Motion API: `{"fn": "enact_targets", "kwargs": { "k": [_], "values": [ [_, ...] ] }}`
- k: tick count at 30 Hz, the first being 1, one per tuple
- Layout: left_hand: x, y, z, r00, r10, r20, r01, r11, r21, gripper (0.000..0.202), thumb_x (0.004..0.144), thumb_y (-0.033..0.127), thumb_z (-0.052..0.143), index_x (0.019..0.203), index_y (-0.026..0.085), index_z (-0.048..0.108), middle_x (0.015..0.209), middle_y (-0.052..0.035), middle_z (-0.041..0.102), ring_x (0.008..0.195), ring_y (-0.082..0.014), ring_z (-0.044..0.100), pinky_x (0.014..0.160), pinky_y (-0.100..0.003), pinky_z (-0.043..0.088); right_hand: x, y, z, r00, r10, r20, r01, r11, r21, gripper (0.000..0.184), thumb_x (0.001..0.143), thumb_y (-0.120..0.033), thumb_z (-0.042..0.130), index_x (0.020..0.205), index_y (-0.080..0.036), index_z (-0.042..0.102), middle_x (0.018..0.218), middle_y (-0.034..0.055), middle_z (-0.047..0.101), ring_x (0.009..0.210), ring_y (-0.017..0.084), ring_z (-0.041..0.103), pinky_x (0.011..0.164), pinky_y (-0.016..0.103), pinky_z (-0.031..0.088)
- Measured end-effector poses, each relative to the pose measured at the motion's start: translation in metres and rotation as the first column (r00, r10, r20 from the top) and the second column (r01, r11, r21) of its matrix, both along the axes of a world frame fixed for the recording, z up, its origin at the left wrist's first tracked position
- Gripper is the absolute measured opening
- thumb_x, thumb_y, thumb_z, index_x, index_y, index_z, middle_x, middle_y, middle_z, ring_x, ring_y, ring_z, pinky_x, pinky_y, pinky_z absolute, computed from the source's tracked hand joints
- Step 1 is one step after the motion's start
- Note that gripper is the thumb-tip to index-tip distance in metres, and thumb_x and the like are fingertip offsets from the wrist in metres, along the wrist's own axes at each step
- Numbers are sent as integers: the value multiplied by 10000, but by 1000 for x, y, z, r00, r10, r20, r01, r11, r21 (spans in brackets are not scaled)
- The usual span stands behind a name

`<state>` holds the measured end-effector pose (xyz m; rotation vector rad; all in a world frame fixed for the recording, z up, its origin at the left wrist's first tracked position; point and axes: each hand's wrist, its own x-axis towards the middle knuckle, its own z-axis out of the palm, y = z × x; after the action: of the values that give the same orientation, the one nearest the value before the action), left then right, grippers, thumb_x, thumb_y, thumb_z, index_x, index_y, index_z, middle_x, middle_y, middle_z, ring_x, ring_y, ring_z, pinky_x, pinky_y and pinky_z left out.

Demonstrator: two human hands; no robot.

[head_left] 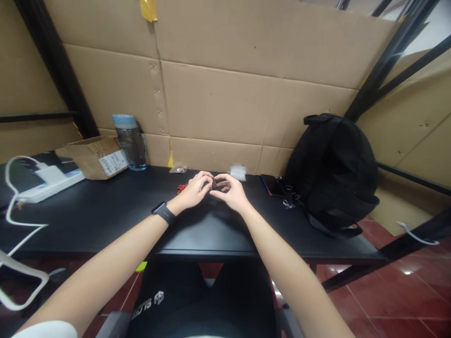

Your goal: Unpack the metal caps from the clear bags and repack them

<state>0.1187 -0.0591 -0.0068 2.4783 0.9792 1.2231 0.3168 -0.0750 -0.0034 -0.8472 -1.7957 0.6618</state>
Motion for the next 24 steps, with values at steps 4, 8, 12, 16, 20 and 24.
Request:
{"fn": "enact_targets", "kwargs": {
  "k": [4,8,12,16,20,24],
  "values": [
    [1,-4,4,999,36,-14,-36,999,11,163,1007,290,454,947,217,587,1218,-89,597,1157,-238,559,1029,-422,431,-1,-2,2,995,46,-91,-51,997,-62,485,698,-347,862,1117,-230,646,1164,54,702,948,202,728,710,270,548],
    [1,-8,7,999,40,-14,-40,999,12,161,1010,285,453,941,214,581,1214,-78,597,1156,-228,556,1031,-419,426,-3,-5,4,967,117,-226,-152,978,-144,535,669,-374,881,1118,-224,631,1195,71,686,970,209,726,740,282,582],
    [1,-6,7,999,34,12,-34,999,40,154,1004,280,474,945,210,599,1189,-79,609,1133,-224,566,1018,-410,436,-4,-8,5,960,141,-242,-183,970,-162,529,670,-356,880,1119,-230,631,1200,70,683,984,210,723,793,304,597],
    [1,-5,9,993,26,112,-32,998,50,158,982,310,538,941,201,646,1096,-72,626,1064,-214,601,984,-382,464,-5,-10,7,964,125,-236,-163,975,-148,505,681,-350,874,1111,-228,638,1197,69,682,994,212,720,813,315,599],
    [1,-6,13,977,25,213,-20,999,-26,182,943,349,618,917,197,714,1073,-66,650,1045,-219,627,994,-383,471,-5,-11,8,951,116,-285,-171,969,-177,515,669,-363,877,1104,-225,638,1217,71,671,961,200,720,885,361,601],
    [-1,-6,14,970,20,241,-5,998,-63,184,915,363,663,906,204,755,1066,-64,672,1029,-226,642,995,-399,477,-5,-11,9,943,103,-317,-172,966,-195,524,664,-380,878,1102,-223,639,1251,78,658,925,190,723,902,375,603]
  ]
}}
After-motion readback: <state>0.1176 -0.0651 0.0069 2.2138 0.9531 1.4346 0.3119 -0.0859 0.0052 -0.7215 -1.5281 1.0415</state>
